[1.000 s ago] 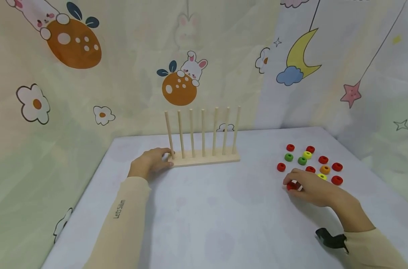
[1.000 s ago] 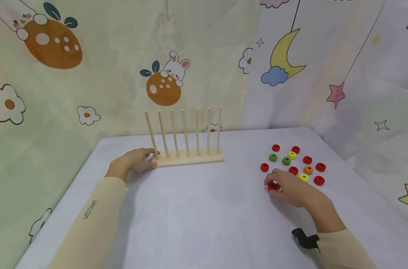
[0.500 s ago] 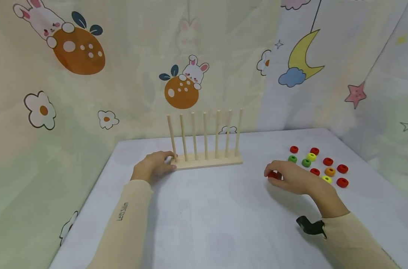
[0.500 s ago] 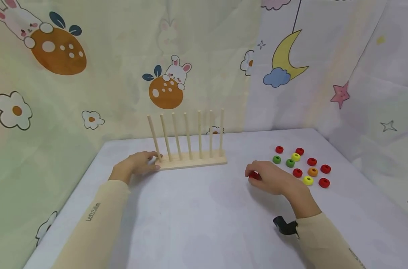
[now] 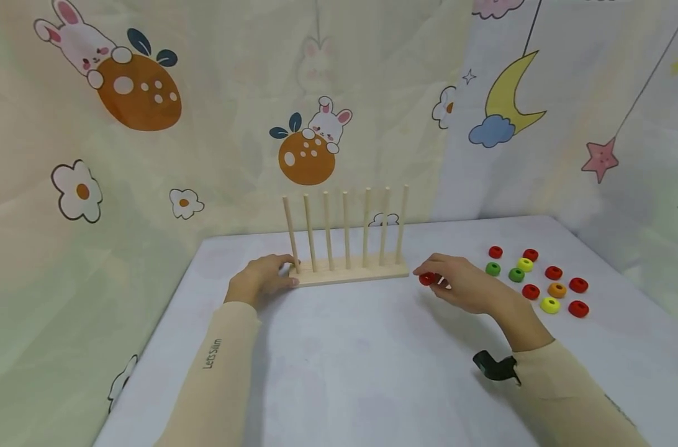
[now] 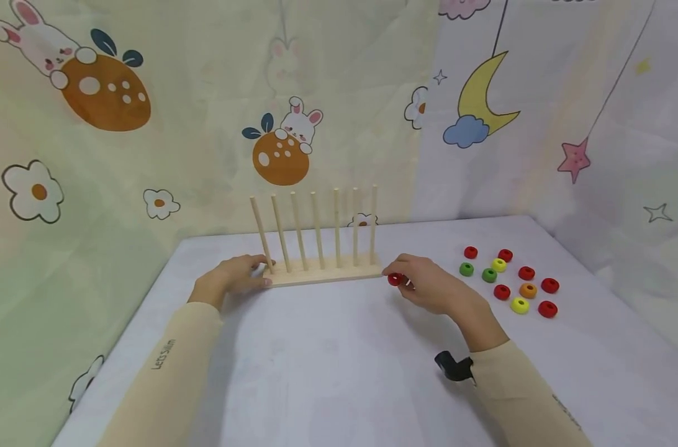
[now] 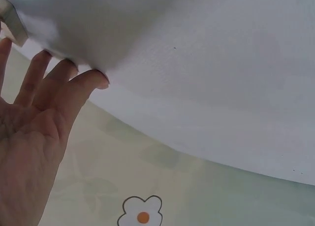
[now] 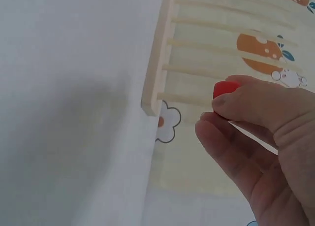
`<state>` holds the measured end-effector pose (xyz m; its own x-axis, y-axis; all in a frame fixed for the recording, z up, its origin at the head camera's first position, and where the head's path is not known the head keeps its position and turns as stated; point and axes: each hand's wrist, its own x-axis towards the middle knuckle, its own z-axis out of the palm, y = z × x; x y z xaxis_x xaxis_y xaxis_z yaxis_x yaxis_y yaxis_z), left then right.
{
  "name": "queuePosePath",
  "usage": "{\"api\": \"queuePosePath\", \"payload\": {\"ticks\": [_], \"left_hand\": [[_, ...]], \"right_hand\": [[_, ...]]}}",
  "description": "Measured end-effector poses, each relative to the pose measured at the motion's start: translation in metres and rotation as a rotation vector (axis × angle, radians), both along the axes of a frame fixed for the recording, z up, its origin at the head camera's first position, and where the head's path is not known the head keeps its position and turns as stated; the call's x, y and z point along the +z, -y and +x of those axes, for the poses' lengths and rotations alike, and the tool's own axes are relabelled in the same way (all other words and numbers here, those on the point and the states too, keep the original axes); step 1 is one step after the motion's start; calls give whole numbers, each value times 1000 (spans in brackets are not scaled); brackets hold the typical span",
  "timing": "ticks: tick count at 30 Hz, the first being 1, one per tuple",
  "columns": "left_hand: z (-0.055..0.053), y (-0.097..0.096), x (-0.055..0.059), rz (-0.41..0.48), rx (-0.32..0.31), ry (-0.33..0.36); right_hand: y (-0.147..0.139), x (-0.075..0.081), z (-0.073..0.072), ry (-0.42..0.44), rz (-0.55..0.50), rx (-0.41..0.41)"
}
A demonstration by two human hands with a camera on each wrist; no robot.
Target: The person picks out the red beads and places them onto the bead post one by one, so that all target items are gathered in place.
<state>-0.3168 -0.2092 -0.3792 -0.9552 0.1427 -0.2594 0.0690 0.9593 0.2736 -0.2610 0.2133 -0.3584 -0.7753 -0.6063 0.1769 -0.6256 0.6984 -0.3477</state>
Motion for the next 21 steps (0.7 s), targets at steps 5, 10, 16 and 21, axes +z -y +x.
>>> {"api": "queuePosePath", "payload": {"ticks": [5,10,16,21], "left_hand": [[1,4,1,11,-10,-13],[1,3,-2,12,12,-14],[4,6,-4,7,15,-49],[2,4,-3,26,4,-33]], "right_hand": [[9,8,-3,-21,-29,18],[14,10,-10,10,-85,26],[27,10,-20,-14,-156,53],[33,14,-20,-27,-168,56]]}}
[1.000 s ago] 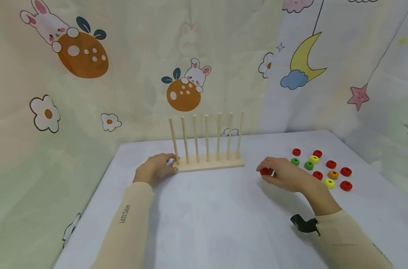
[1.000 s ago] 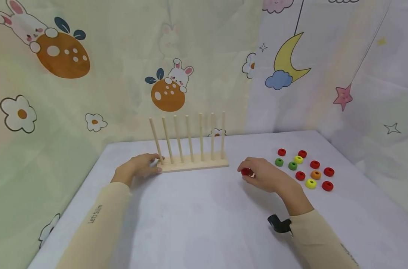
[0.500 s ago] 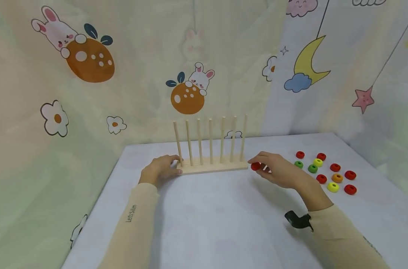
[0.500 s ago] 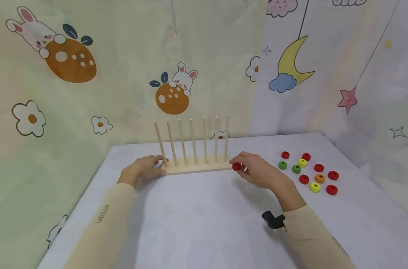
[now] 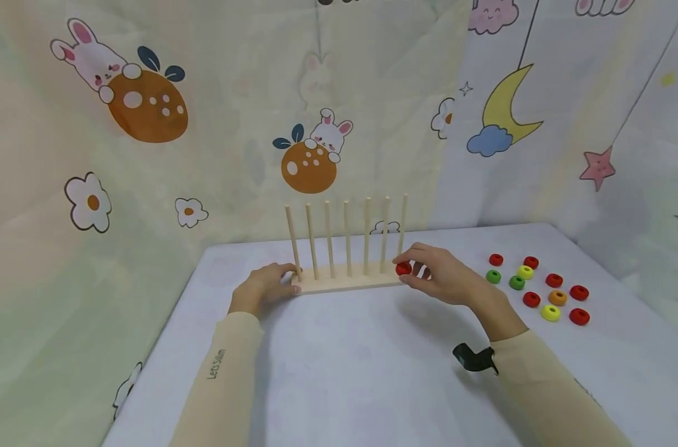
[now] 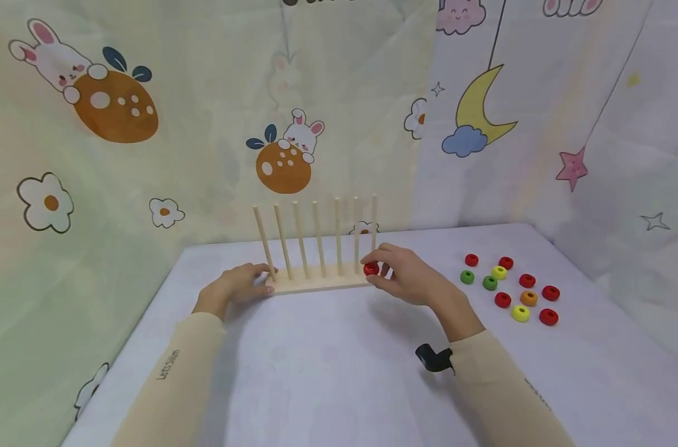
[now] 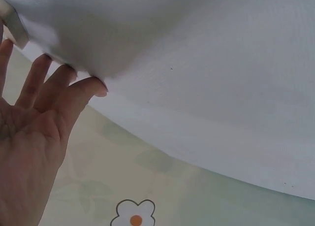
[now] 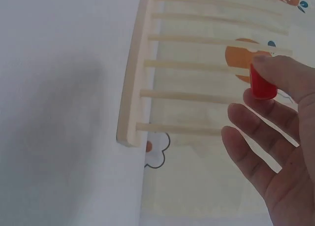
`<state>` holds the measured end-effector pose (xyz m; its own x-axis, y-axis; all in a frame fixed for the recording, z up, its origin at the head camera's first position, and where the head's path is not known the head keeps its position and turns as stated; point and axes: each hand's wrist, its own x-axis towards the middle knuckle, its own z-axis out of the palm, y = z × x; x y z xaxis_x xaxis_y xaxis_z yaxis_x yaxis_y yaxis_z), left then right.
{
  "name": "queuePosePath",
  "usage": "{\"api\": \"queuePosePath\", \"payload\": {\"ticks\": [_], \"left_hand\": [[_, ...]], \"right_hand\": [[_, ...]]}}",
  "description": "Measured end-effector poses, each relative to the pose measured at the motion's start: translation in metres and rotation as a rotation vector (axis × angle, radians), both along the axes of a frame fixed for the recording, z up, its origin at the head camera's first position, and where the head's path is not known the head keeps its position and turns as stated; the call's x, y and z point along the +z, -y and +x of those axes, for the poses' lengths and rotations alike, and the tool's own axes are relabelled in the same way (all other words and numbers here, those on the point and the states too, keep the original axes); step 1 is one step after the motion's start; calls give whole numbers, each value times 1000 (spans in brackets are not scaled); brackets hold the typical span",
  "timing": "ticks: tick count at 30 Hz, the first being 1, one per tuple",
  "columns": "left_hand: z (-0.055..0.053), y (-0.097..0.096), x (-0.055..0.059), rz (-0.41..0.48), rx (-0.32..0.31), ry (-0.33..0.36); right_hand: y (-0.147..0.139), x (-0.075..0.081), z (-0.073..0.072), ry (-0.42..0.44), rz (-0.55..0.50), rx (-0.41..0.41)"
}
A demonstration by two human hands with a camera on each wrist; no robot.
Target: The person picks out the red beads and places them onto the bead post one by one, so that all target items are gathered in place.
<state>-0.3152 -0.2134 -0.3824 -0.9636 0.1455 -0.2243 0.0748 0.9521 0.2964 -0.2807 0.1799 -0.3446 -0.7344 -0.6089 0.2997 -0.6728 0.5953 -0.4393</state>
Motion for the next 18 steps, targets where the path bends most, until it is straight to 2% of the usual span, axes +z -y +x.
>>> {"api": "queuePosePath", "payload": {"ticks": [3,6,12,18], "left_hand": [[2,1,-6,8,17,13],[-1,3,-6,7,30,8],[-5,4,-5,-1,-4,32],[-8,0,-2,-9,-23,25]], "right_hand": [[5,1,1,-13,-12,8],[10,5,-3,-51,-45,33],[15,6,-9,-77,-116,57],[20,10,-11,-107,-156,73]]}}
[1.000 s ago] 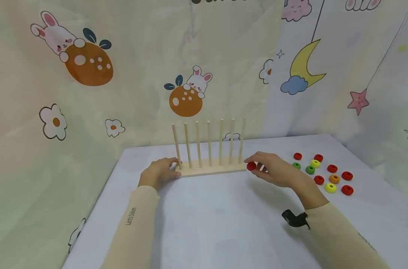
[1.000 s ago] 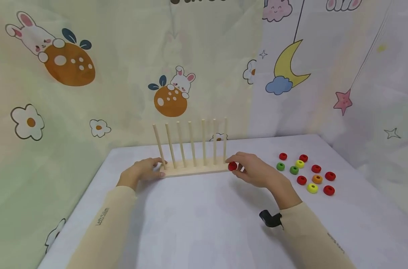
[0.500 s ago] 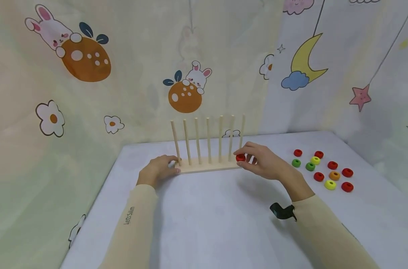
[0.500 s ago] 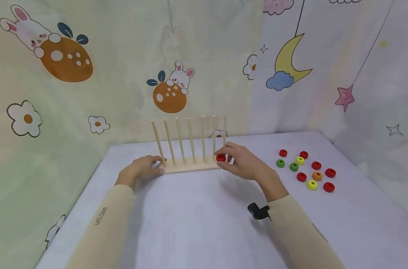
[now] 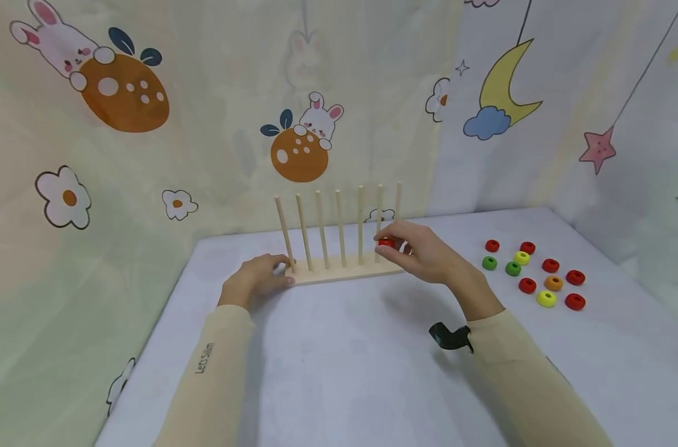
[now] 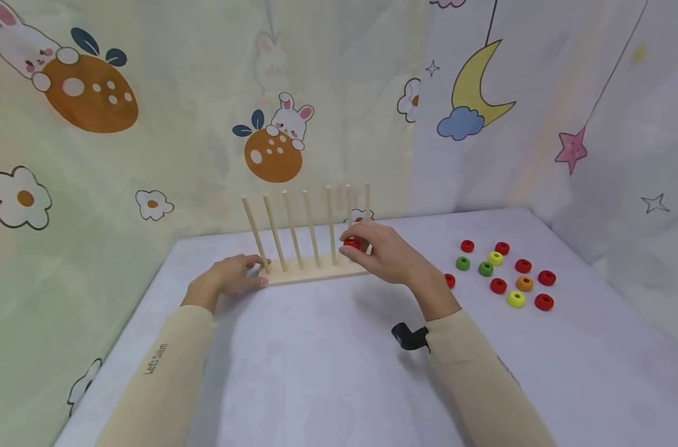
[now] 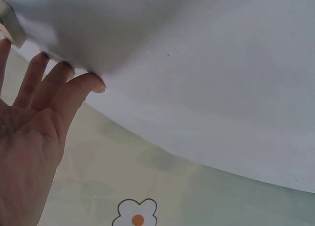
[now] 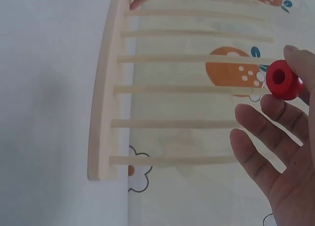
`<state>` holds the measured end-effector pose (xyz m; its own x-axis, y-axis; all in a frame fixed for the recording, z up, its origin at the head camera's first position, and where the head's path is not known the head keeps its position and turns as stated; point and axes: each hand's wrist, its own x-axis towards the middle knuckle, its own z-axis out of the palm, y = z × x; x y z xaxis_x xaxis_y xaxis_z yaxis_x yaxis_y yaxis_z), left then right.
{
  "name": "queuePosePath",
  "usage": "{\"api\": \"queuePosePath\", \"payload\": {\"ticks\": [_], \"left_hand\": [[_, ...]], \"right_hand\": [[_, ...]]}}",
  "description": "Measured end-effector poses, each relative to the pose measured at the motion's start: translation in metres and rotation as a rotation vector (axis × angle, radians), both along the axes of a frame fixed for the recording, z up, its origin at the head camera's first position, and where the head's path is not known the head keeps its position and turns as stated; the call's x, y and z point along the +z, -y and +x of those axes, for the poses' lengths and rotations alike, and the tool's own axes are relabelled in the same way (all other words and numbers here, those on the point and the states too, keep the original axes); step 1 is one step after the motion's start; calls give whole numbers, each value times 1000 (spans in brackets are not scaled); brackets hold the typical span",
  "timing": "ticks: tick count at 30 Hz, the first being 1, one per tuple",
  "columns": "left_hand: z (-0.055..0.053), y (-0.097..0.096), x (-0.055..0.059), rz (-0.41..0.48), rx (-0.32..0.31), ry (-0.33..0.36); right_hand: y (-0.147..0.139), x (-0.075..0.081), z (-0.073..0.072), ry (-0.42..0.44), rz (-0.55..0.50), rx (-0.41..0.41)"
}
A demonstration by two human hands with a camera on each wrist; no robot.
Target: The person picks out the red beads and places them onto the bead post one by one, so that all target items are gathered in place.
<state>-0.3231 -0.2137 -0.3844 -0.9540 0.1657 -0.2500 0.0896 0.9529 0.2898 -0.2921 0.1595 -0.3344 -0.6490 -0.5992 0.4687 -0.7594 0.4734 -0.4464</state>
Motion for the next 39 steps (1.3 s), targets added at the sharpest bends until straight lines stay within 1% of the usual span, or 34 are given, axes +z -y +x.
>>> {"api": "queuePosePath", "payload": {"ticks": [5,11,15,20,24,34,39], "left_hand": [[-3,-1,3,4,-20,-6],[-3,3,4,5,-14,10],[-2,6,6,5,-8,-1],[-2,3,4,25,-11,5],[0,1,3,31,14,15],[3,4,2,44,34,10],[3,2,2,31,25,2]], "right_hand": [[9,6,2,2,1,31],[21,9,2,18,-9,60],[32,13,-3,-12,-31,94],[41,17,-5,-46,-42,121],[46,20,-7,-75,-49,137],[67,30,-11,-76,-33,145],[74,36,-12,-89,-22,118]]}}
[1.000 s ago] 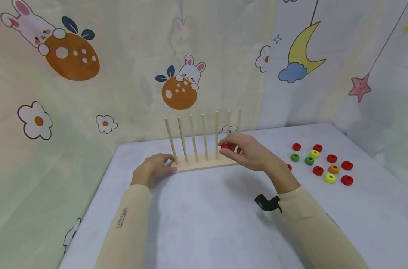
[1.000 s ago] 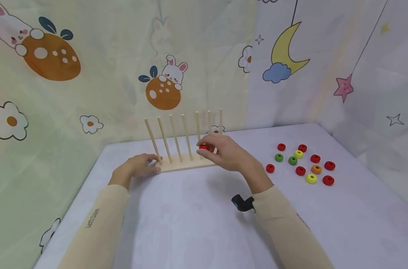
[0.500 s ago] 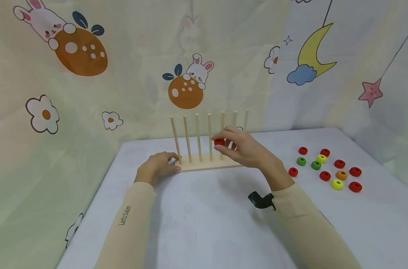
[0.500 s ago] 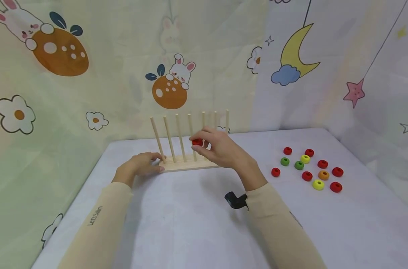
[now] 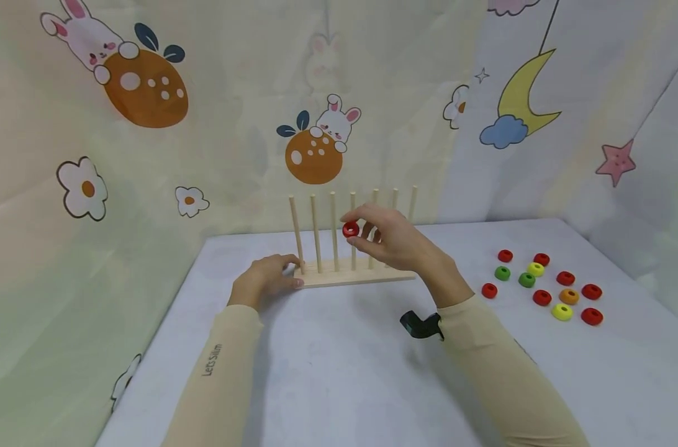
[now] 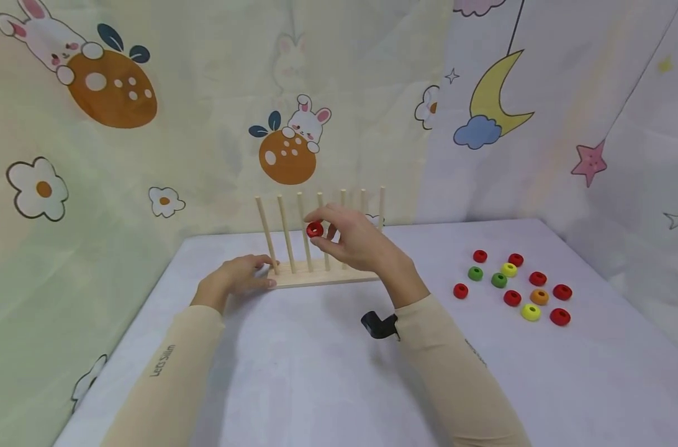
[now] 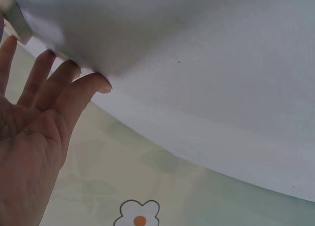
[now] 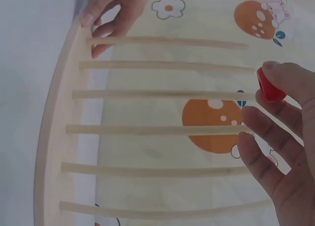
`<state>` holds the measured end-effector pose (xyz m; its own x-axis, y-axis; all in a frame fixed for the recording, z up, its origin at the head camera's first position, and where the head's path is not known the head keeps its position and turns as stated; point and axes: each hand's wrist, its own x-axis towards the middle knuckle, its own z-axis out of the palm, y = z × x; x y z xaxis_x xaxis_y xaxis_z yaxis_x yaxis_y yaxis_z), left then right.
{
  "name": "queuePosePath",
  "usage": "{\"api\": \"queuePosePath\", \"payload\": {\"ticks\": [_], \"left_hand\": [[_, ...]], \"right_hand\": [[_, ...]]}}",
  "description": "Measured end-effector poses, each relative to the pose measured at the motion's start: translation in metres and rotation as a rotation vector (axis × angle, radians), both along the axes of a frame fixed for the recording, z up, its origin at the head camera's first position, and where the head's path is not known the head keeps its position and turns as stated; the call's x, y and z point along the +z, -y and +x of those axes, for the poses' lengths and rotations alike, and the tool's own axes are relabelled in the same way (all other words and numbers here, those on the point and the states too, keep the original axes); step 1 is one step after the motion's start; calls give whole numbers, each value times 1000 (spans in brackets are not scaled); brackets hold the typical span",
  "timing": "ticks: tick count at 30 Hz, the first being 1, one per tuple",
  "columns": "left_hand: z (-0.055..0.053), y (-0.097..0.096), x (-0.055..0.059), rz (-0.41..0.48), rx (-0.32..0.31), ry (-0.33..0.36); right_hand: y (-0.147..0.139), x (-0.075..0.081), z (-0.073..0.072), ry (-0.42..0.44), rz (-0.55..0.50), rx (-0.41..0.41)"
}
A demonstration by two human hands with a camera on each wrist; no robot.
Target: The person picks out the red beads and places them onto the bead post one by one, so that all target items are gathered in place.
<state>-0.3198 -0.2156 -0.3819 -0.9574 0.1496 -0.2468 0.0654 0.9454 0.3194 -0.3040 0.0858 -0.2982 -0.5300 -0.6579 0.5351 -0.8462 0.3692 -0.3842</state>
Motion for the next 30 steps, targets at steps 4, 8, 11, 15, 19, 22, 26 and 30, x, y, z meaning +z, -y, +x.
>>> {"api": "queuePosePath", "payload": {"ticks": [4,8,11,15,19,22,26,30], "left_hand": [[0,-2,0,-4,4,-7],[1,-3,0,-5,16,-7],[1,-4,1,-14,21,-10],[2,-3,1,-6,42,-8],[3,-1,2,-5,58,-8],[3,0,2,-16,54,-15],[2,0,2,-14,53,-11],[0,0,0,-13,60,-17]], "right_hand": [[5,1,-2,-10,-2,-23],[10,1,-5,-25,-20,-23],[16,0,-7,-37,-42,-35],[26,-1,-10,-43,-76,-49],[35,-1,-11,-36,-116,-26],[40,1,-11,-42,-135,-6],[46,4,-13,-58,-147,-9],[54,4,-15,-54,-203,-24]]}}
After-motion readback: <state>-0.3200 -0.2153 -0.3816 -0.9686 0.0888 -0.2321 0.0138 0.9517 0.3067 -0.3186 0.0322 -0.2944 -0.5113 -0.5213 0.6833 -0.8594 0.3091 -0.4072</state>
